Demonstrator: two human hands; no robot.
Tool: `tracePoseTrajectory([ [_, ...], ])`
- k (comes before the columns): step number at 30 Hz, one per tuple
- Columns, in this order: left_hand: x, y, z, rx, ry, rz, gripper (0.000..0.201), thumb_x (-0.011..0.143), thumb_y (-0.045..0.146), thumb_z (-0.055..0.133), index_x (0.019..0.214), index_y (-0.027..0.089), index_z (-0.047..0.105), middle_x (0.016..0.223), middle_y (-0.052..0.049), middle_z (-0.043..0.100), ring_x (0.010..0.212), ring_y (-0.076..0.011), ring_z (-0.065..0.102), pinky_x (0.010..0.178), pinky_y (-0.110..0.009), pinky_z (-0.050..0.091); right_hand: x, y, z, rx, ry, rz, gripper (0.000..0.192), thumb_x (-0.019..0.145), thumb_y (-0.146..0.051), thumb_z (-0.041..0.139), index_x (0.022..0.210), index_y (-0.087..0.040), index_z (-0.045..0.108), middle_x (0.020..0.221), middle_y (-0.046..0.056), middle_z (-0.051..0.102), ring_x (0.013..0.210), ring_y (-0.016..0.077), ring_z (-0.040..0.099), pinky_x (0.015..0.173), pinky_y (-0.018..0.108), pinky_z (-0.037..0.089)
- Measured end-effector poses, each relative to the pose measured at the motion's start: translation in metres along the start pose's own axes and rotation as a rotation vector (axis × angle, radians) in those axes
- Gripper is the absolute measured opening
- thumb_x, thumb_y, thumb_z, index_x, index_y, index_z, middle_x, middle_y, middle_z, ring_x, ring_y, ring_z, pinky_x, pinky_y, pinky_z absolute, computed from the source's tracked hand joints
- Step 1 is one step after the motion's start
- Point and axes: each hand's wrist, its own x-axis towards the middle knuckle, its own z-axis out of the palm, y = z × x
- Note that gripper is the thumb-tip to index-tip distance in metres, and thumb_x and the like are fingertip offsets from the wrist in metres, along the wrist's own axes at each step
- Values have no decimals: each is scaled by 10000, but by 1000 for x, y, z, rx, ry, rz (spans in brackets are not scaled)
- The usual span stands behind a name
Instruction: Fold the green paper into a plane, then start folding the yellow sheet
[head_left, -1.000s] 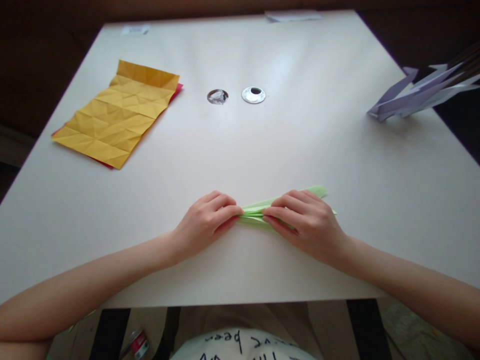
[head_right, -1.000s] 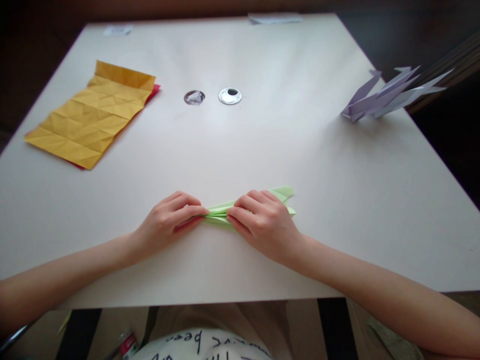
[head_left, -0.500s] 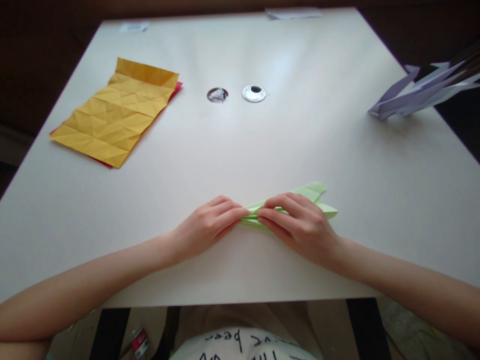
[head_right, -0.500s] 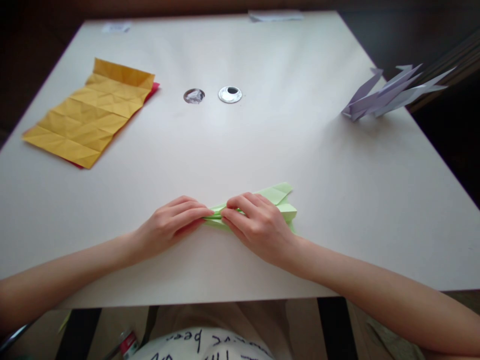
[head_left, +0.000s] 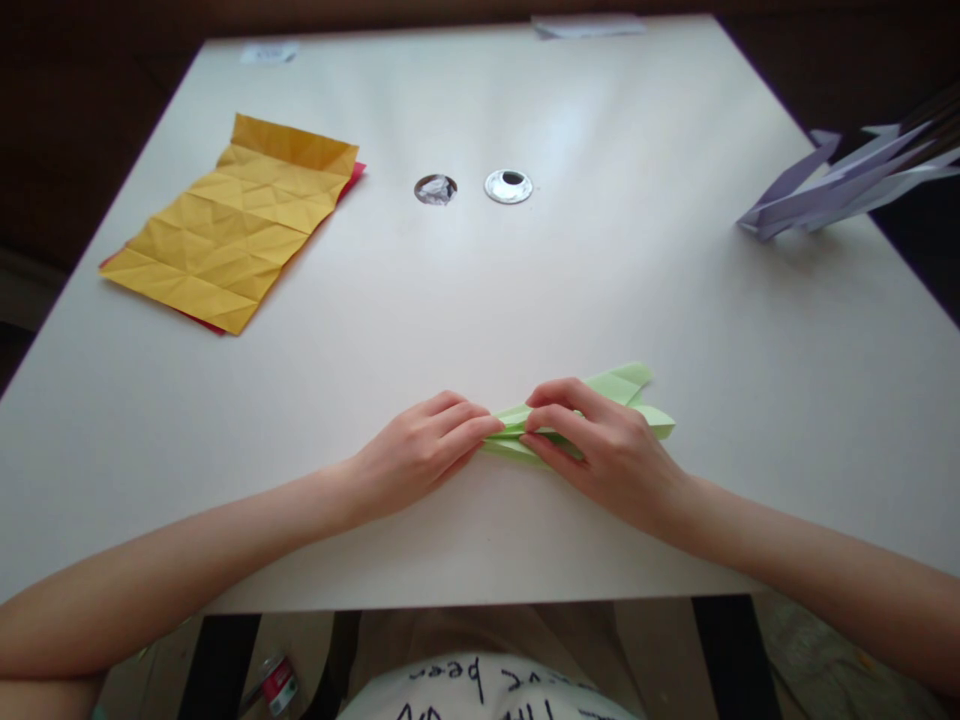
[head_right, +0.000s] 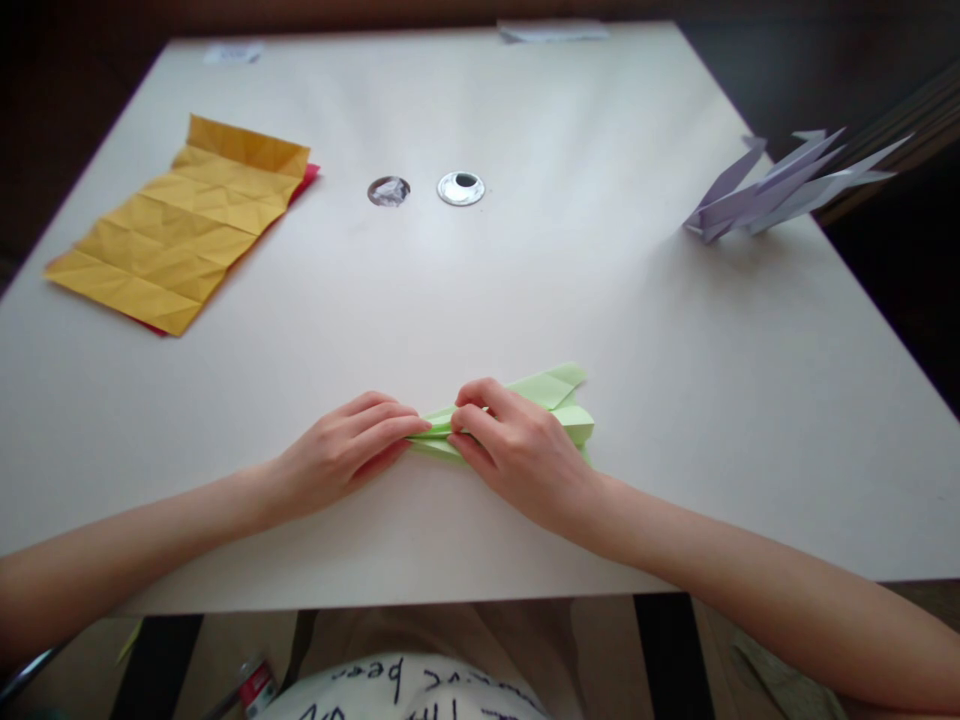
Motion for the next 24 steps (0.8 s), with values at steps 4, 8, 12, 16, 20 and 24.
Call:
tracePoseTrajectory([
  [4, 0, 0, 1, 15, -13, 14, 269, 869, 107, 424, 1133, 144, 465, 996, -68, 583, 912, -164, 480, 799, -303, 467, 2, 0, 0, 37, -40, 2, 49, 820, -156, 514, 776, -166, 534, 841, 49, 586, 746, 136, 553, 659, 267, 466],
  [8, 0, -1, 1, 29, -17, 27, 314, 874, 101, 406, 1179, 167, 437, 994, -64, 575, 901, -161, 478, 788, -304, 468, 2, 0, 0, 22, -48, -8, 39, 830, -166, 502, 839, -164, 540, 840, 58, 601, 787, 163, 550, 695, 305, 470],
  [12, -1, -1, 2, 54, -23, 24, 325, 875, 107, 400, 1195, 160, 429, 993, -74, 564, 909, -166, 473, 804, -315, 467, 2, 1, -1, 12, -74, -24, 69, 840, -185, 495, 872, -156, 549, 857, 62, 606, 802, 170, 546, 709, 316, 471],
  [16, 0, 1, 2, 93, -31, 14, 317, 860, 95, 410, 1173, 133, 452, 973, -88, 549, 905, -173, 473, 802, -316, 472, 2, 1, -2, -19, -94, -31, 112, 852, -199, 475, 890, -150, 569, 865, 73, 592, 798, 172, 540, 705, 321, 476],
  [20, 1, 1, 3, 104, -39, -6, 319, 847, 83, 421, 1157, 134, 474, 985, -94, 533, 907, -173, 481, 790, -312, 480, 2, 0, -3, -41, -110, -25, 122, 853, -195, 471, 885, -155, 581, 884, 78, 580, 805, 172, 541, 708, 321, 480],
  [24, 0, 0, 3, 131, -22, 21, 326, 852, 87, 427, 1171, 138, 470, 1000, -99, 534, 926, -179, 492, 788, -323, 488, 1, -1, -4, -63, -94, -45, 123, 850, -186, 477, 907, -170, 585, 922, 77, 581, 800, 162, 547, 702, 311, 487],
])
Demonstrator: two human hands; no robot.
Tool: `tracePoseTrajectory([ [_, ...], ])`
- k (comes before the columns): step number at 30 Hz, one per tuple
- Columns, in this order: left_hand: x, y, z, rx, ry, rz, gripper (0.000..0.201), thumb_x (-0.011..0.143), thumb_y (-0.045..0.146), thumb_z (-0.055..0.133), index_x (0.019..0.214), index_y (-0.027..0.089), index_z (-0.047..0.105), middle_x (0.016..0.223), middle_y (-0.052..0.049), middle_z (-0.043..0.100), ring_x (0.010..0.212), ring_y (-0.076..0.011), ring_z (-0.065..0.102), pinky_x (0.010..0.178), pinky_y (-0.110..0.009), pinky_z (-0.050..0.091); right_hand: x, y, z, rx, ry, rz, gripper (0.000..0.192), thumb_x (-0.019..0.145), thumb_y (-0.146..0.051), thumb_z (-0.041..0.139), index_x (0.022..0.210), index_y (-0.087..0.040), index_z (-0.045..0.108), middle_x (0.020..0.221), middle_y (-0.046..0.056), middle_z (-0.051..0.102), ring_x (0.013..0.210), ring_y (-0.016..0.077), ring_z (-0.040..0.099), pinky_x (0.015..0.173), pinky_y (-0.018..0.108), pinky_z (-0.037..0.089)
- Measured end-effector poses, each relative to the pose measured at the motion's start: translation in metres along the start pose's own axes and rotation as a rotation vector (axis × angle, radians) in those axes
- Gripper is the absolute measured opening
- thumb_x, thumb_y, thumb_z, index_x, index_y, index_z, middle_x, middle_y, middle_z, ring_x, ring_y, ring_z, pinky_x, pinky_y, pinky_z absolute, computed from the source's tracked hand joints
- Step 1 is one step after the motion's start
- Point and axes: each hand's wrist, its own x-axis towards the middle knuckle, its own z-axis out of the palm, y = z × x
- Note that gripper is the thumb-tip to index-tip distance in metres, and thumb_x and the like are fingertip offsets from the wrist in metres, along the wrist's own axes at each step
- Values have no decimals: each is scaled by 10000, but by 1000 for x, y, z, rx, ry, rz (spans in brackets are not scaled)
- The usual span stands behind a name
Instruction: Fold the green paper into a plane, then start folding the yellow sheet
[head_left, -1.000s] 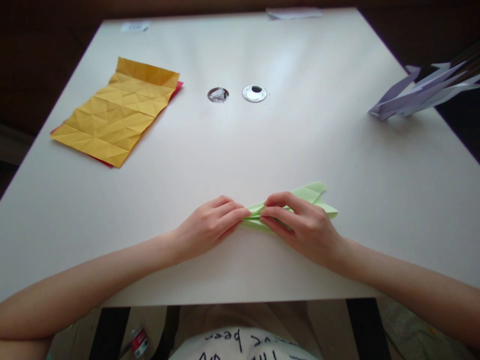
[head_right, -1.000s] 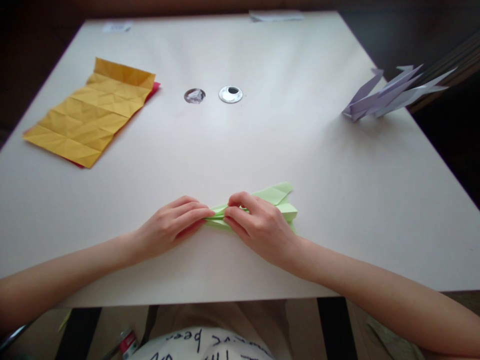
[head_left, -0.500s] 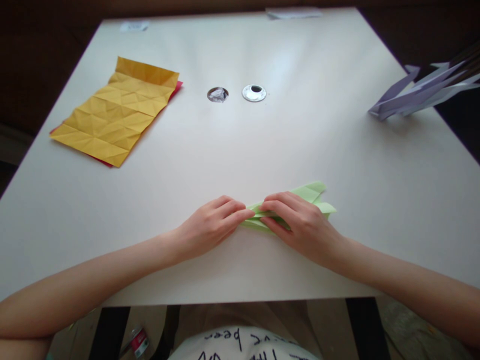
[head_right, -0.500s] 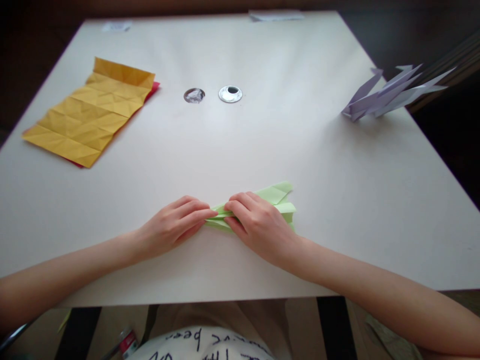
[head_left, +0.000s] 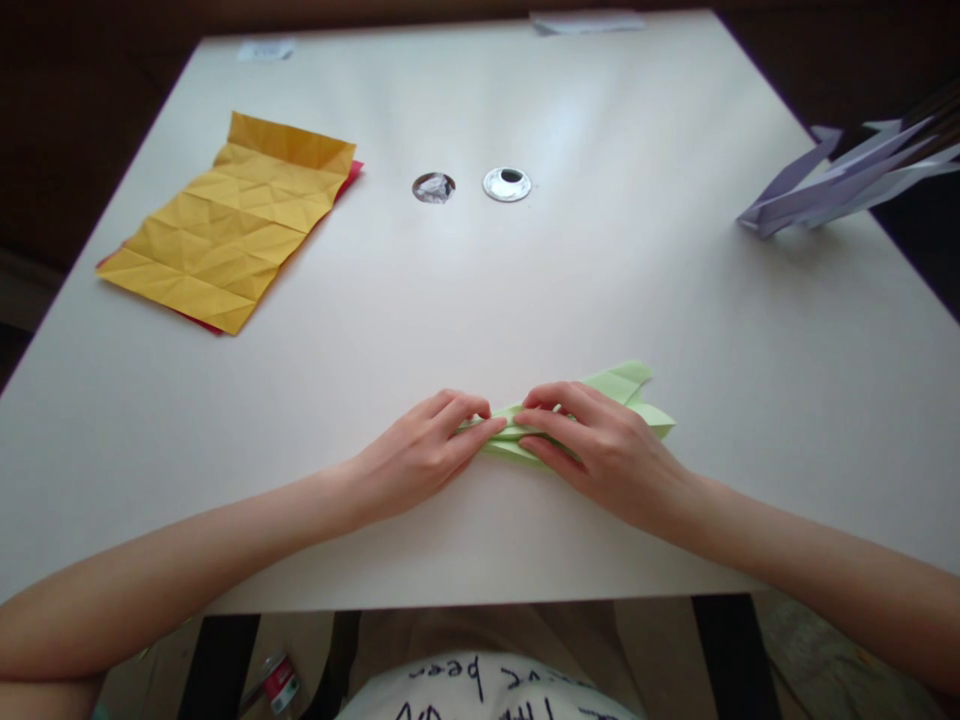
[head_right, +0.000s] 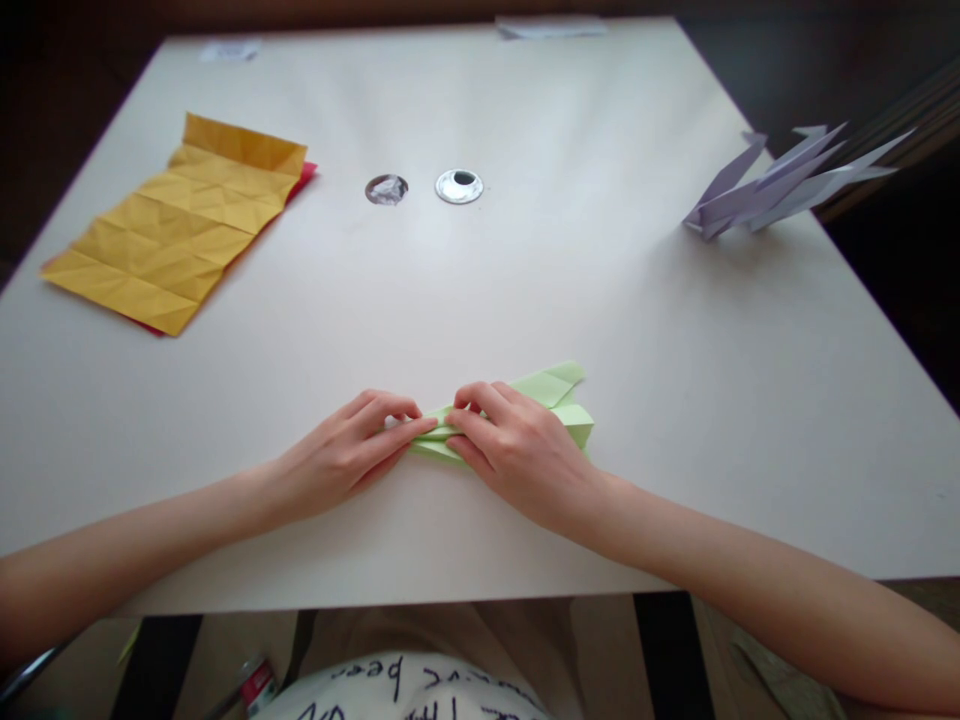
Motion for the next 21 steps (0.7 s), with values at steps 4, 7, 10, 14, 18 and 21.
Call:
tracePoseTrajectory([
  [4, -1, 1, -2, 73, 4, 70, 311, 854, 83, 430, 1161, 103, 477, 1020, -111, 552, 953, -192, 498, 813, -329, 486, 0, 1, 0, -39, 14, -34, 131, 847, -177, 484, 913, -166, 596, 948, 82, 591, 797, 163, 554, 691, 307, 488],
  [7, -2, 2, -4, 113, -12, 106, 311, 863, 85, 421, 1168, 101, 475, 1049, -104, 572, 965, -191, 503, 829, -327, 481, 1, 2, 0, -37, 16, -67, 130, 847, -181, 489, 905, -155, 602, 898, 73, 611, 798, 166, 552, 695, 305, 486],
  [10, -2, 3, -5, 139, -3, 128, 317, 864, 93, 432, 1178, 105, 472, 1077, -94, 587, 987, -188, 508, 833, -321, 475, 2, 2, 0, -28, 24, -88, 133, 852, -185, 484, 901, -154, 604, 882, 68, 621, 800, 161, 548, 702, 300, 484],
  [14, -2, 3, -5, 158, 44, 171, 270, 861, 98, 453, 1125, 101, 512, 1078, -85, 605, 1019, -193, 508, 828, -309, 470, 2, 2, 0, -32, 22, -98, 137, 857, -205, 483, 914, -160, 600, 887, 63, 626, 799, 160, 549, 703, 302, 482],
  [18, -2, 2, -4, 140, 68, 203, 206, 854, 103, 470, 1044, 110, 552, 1069, -91, 613, 1021, -195, 522, 814, -309, 482, 2, 3, -1, -54, 1, -126, 136, 856, -202, 480, 914, -165, 597, 896, 64, 625, 799, 163, 553, 703, 309, 483],
  [21, -2, 1, -4, 120, 68, 204, 196, 847, 107, 488, 1028, 101, 561, 1068, -94, 616, 1006, -197, 533, 811, -313, 492, 3, 4, -2, -73, -15, -142, 136, 848, -176, 481, 916, -155, 597, 903, 68, 626, 800, 168, 554, 707, 315, 486],
])
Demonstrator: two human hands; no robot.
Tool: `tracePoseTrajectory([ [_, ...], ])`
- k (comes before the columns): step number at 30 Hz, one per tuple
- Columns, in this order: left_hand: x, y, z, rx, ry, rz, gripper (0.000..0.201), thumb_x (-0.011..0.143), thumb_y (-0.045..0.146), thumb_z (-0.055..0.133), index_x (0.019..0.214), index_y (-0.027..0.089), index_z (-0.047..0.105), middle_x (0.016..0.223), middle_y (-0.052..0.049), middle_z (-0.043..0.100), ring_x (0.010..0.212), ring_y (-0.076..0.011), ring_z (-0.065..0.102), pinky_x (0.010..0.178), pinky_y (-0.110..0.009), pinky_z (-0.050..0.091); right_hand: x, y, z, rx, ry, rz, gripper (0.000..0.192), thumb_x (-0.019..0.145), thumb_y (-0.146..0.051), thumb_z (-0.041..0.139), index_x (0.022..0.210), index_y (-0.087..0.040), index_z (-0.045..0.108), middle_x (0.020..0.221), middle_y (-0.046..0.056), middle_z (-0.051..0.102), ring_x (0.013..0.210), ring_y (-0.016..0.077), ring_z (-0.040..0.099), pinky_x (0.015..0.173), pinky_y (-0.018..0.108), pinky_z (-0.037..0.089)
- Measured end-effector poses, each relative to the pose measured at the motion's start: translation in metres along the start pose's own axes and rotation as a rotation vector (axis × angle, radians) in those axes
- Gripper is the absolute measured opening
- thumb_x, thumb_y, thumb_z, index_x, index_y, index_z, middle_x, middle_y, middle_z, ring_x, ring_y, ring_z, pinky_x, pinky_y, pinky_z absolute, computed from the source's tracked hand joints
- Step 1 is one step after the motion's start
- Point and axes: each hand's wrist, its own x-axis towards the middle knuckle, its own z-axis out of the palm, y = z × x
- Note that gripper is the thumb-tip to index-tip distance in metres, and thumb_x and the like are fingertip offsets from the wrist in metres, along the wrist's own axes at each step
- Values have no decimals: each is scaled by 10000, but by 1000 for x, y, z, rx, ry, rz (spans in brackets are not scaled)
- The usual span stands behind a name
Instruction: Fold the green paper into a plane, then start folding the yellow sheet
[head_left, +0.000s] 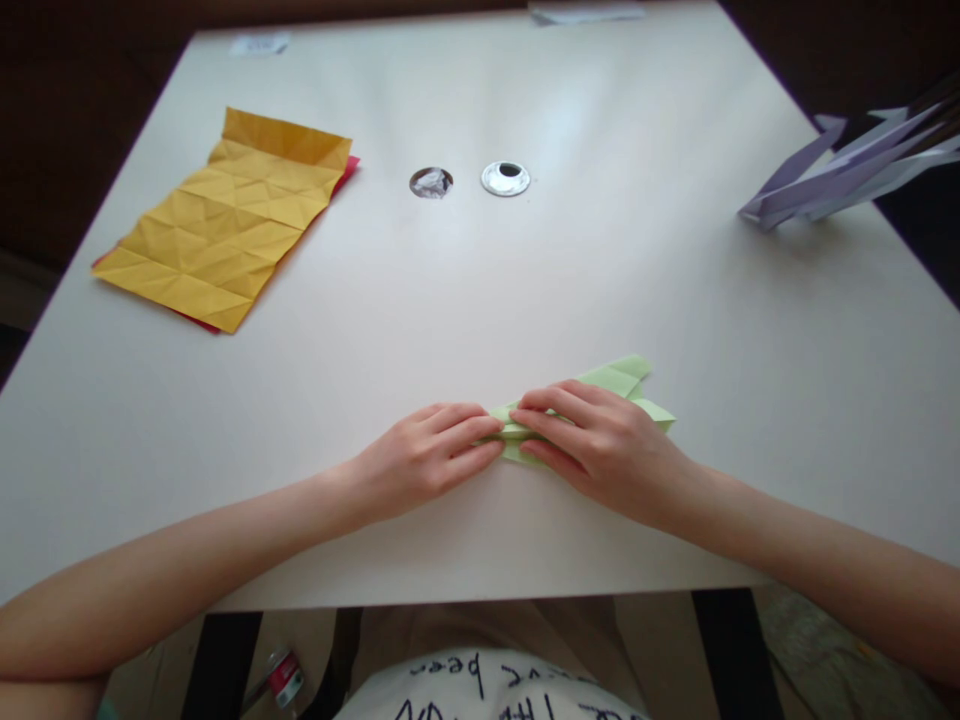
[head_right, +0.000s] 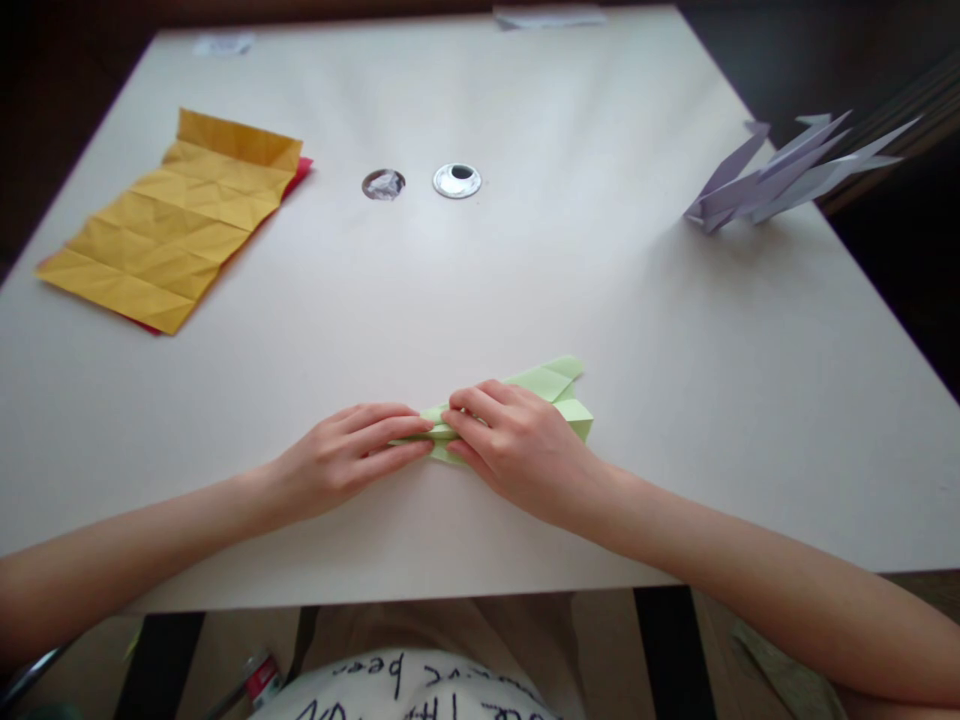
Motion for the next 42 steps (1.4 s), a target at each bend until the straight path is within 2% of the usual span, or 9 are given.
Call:
tracePoseTrajectory([
  [8, 2, 1, -2, 51, -39, 21, 199, 860, 124, 474, 1037, 117, 565, 1081, -78, 620, 1001, -187, 537, 806, -312, 496, -1, -2, 4, -30, 42, 16, 147, 858, -191, 468, 911, -161, 601, 875, 65, 636, 787, 172, 564, 683, 318, 486],
  [14, -2, -1, -9, 118, -152, 17, 263, 863, 177, 487, 1121, 166, 538, 1202, -48, 564, 1071, -200, 506, 860, -338, 451, -1, -1, 4, -34, 45, 8, 139, 850, -198, 489, 904, -157, 610, 878, 56, 641, 790, 166, 565, 697, 308, 484],
  [24, 0, -12, -15, 39, -310, -4, 375, 881, 347, 450, 1236, 226, 458, 1322, -37, 463, 1195, -212, 422, 988, -393, 354, -3, 0, 3, 18, 52, -33, 154, 854, -176, 484, 948, -163, 605, 895, 63, 642, 792, 160, 558, 679, 301, 480],
  [27, -1, -11, -15, 76, -303, 9, 385, 885, 366, 438, 1239, 216, 457, 1339, -22, 443, 1201, -219, 417, 996, -399, 347, -3, 0, 4, 5, 31, -31, 162, 859, -176, 475, 950, -159, 608, 886, 64, 644, 792, 163, 556, 678, 304, 483],
  [32, -3, -8, -12, 162, -197, 102, 296, 890, 253, 449, 1167, 177, 518, 1288, -21, 502, 1158, -191, 463, 977, -364, 371, -3, -1, 5, -48, 16, -58, 165, 854, -160, 478, 947, -145, 614, 906, 72, 637, 817, 174, 557, 696, 314, 481],
  [37, -1, -7, -14, 88, -237, 25, 313, 885, 269, 452, 1183, 192, 506, 1302, -10, 487, 1124, -199, 482, 953, -366, 391, -3, -1, 5, -48, 39, -55, 166, 854, -168, 484, 962, -161, 609, 913, 63, 649, 825, 172, 564, 694, 311, 478],
  [42, -1, -10, -14, -10, -244, -32, 323, 882, 296, 453, 1188, 205, 500, 1271, 2, 519, 1142, -206, 456, 958, -371, 380, -3, 0, 6, 95, 73, -18, 171, 842, -156, 508, 993, -159, 588, 920, 40, 667, 855, 161, 570, 728, 302, 473],
])
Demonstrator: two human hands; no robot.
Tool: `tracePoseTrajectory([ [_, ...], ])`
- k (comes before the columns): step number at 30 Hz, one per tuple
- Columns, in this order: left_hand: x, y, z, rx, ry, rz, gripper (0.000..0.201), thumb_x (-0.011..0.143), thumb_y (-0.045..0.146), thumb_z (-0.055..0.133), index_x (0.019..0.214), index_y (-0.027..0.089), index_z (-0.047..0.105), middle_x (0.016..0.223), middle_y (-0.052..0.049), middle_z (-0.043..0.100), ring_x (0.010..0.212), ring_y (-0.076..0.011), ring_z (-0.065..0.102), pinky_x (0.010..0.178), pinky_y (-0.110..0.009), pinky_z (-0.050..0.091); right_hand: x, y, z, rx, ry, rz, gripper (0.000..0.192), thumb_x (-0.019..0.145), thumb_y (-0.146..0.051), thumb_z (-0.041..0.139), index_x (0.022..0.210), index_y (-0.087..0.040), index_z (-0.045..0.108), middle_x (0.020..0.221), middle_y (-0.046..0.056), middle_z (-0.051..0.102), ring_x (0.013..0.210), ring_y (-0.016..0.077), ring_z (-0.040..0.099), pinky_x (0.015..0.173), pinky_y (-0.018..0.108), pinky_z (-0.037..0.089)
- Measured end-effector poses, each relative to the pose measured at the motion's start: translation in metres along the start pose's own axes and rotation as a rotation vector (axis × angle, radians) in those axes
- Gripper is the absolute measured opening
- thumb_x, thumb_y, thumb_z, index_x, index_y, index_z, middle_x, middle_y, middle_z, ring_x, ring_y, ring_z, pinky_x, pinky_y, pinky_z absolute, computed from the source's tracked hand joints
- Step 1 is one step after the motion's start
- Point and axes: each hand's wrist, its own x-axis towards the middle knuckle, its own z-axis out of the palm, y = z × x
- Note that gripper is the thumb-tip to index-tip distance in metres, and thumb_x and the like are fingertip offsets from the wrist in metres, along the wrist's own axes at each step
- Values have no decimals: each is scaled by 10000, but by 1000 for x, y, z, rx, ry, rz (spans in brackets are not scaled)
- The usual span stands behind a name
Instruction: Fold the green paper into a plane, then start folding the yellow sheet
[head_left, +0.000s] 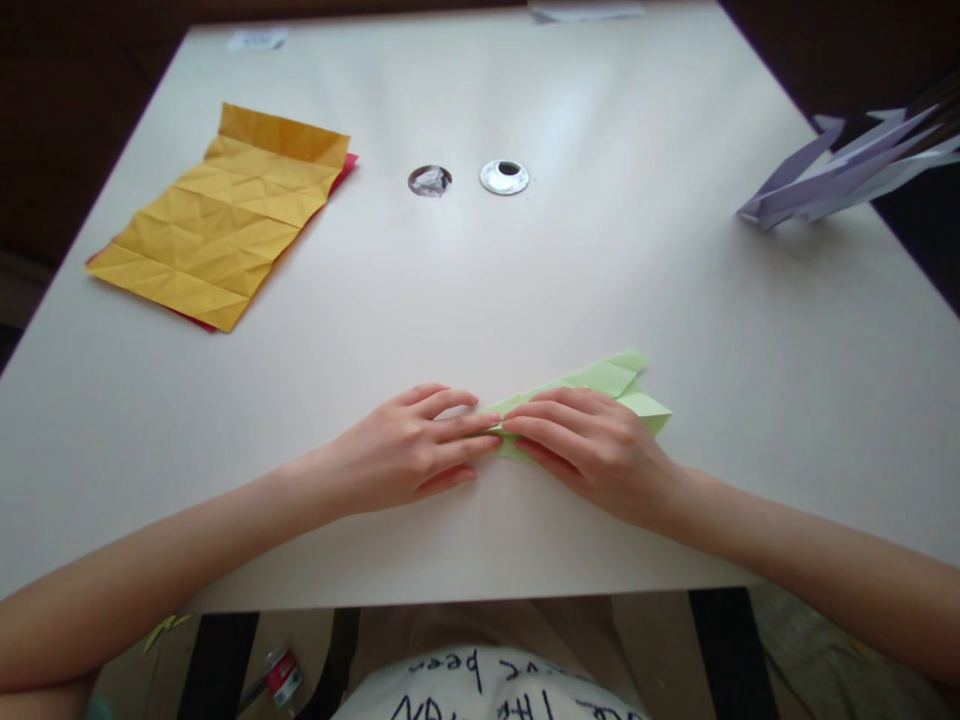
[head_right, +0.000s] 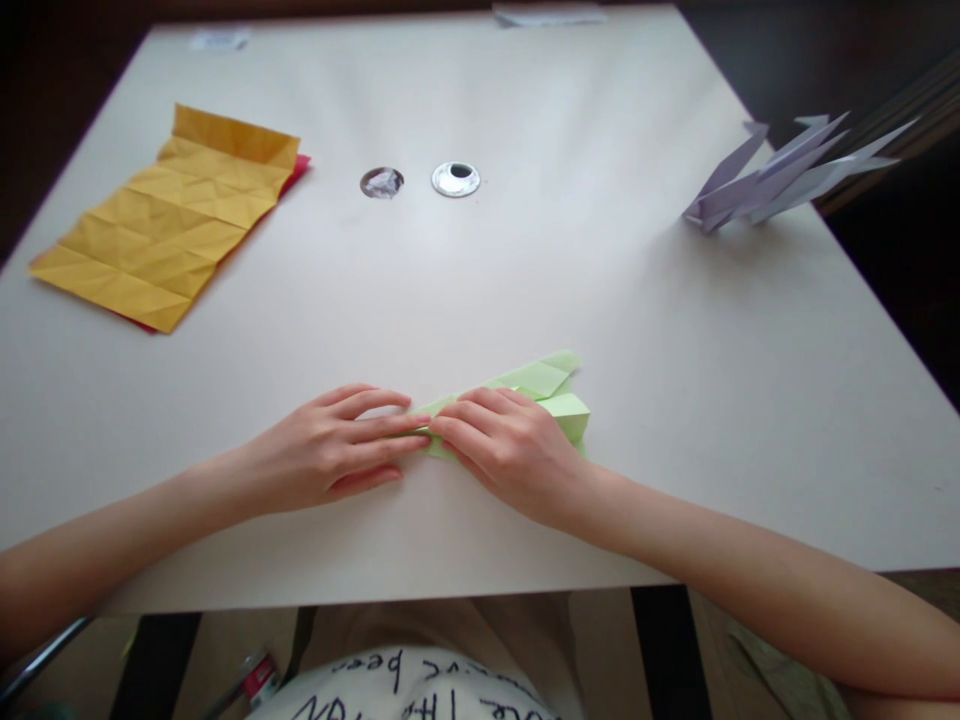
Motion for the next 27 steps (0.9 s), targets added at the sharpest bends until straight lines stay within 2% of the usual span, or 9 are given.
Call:
tracePoseTrajectory([
  [6, 0, 1, 4, 23, 12, 6, 329, 886, 280, 447, 1200, 195, 495, 1282, -12, 509, 1142, -205, 457, 963, -371, 376, 5, -2, 5, 36, 26, 78, 127, 845, -175, 510, 927, -161, 606, 818, 28, 668, 770, 145, 577, 697, 285, 456],
  [16, 2, 4, 13, 57, 120, 43, 320, 881, 237, 461, 1183, 142, 503, 1247, -45, 539, 1095, -197, 498, 895, -336, 447, 8, 5, -4, 19, -69, 115, 168, 836, -234, 534, 961, -164, 622, 881, 51, 638, 768, 149, 552, 688, 286, 455],
  [27, 1, 2, 12, 119, 251, 90, 198, 825, 179, 548, 1015, 136, 586, 1031, -48, 645, 939, -174, 584, 797, -304, 508, 6, 7, -3, 6, -71, 103, 129, 842, -217, 526, 895, -195, 641, 863, 23, 638, 758, 139, 540, 679, 279, 433],
])
